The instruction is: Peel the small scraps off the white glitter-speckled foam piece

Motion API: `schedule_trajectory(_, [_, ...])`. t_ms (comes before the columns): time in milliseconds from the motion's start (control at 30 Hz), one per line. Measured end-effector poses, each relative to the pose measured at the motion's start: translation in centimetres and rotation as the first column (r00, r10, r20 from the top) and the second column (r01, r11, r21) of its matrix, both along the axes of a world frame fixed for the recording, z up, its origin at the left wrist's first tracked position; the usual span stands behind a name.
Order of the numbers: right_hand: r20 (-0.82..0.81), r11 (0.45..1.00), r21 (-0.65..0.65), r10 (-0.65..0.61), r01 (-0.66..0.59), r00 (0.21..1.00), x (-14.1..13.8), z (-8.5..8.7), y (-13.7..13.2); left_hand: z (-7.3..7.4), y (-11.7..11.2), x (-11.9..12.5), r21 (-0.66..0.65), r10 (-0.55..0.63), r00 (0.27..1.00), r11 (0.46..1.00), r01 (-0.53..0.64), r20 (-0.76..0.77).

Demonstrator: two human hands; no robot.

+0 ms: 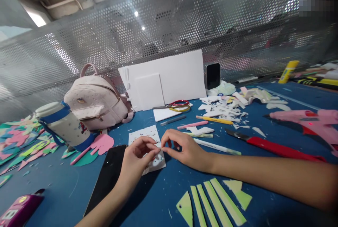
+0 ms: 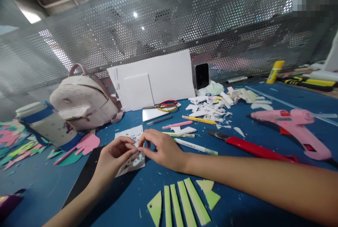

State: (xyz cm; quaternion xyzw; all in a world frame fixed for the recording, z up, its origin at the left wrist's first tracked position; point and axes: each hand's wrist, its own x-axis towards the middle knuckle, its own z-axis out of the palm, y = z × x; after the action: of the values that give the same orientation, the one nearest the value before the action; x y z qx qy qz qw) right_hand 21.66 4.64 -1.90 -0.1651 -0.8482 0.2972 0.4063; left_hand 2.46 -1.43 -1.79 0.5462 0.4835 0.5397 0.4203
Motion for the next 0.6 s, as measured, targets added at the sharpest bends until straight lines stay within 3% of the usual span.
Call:
schedule_trajectory(400, [0.041,0.997,-0.079,0.000,0.004,0.999,-0.05,0.04,0.05,0.02,0.07,-0.06,-0.028,0.024,0.998,0.999,-0.025,-0.055])
schedule_trajectory(500, [0.017,0.994,-0.100,-0.045,0.047,0.999,-0.09,0.12,0.02,0.15,-0.11,0.04,-0.002,-0.007,0.996,1.000,0.007,-0.085])
schedule_trajectory(600, [-0.057,0.984,-0.157,-0.095,0.085,0.994,-0.16,0.12,0.25,0.53,-0.60,0.22,0.113,0.053,0.987,0.993,-0.036,-0.152])
